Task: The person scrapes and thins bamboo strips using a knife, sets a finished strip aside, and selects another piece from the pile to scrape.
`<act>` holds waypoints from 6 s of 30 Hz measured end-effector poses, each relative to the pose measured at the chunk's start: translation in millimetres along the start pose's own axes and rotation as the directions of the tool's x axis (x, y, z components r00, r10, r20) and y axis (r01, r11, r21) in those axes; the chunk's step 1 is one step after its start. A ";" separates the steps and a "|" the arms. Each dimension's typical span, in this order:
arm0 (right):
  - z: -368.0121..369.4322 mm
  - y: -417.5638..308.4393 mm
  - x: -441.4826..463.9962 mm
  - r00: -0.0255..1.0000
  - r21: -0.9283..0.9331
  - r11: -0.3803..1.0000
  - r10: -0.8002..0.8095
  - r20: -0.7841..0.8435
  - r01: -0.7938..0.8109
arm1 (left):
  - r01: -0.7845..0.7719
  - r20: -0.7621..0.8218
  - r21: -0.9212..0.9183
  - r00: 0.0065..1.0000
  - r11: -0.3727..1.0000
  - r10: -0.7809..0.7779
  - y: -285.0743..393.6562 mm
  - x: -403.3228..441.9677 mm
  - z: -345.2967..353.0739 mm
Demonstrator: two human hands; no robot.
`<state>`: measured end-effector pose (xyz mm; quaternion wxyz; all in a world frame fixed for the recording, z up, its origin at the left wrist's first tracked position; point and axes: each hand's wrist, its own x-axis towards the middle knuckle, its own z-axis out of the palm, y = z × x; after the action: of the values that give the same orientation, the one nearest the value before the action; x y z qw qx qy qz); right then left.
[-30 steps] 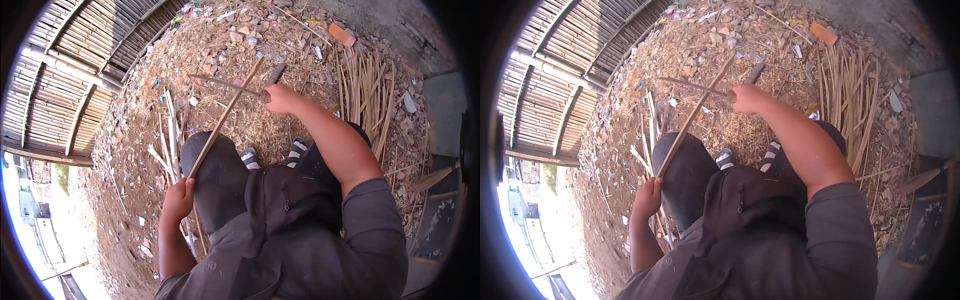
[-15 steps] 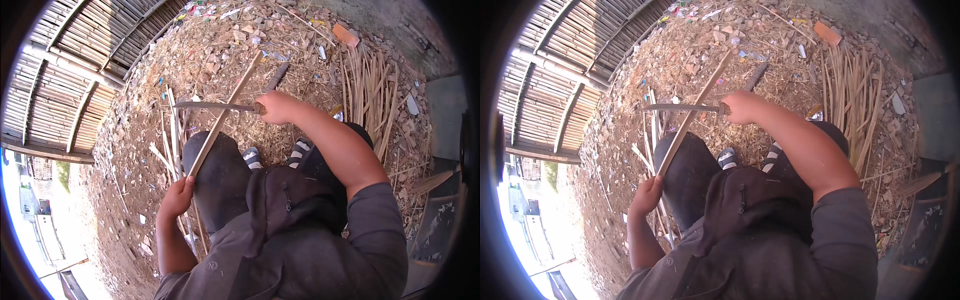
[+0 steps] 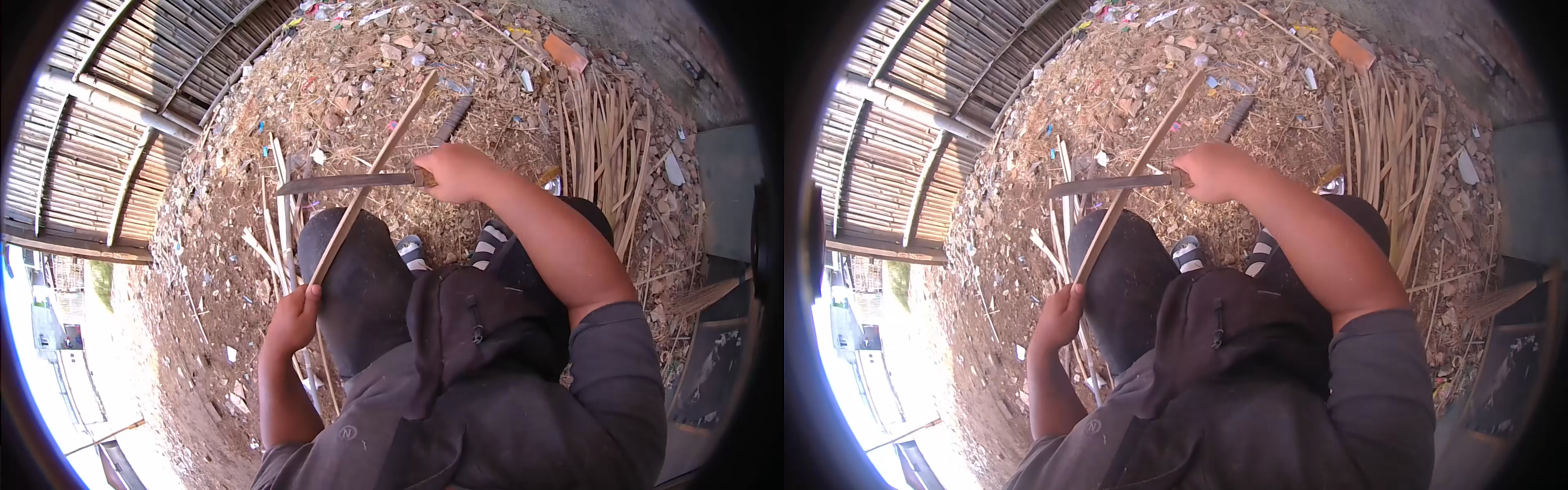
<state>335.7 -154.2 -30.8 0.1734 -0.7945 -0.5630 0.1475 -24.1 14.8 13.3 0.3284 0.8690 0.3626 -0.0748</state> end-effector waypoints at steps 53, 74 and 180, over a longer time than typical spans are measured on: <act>1.7 52.1 9.4 0.982 0.276 0.948 0.180 -0.051 -0.159 | 0.124 0.152 -0.264 0.985 0.957 -0.085 -27.5 17.8 -2.2; -15.6 19.8 -5.4 0.997 -0.014 0.997 0.071 0.025 -0.071 | 0.158 0.213 -0.229 0.971 0.961 -0.109 -30.3 17.0 -10.7; -6.5 26.9 1.9 0.995 0.081 0.992 0.096 0.018 -0.097 | -0.067 -0.015 0.037 0.998 0.997 0.068 -19.5 -14.6 6.6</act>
<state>361.8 -161.4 -36.9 0.1944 -0.8120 -0.5186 0.1840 -47.2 12.4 3.5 0.3121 0.8871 0.3342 -0.0632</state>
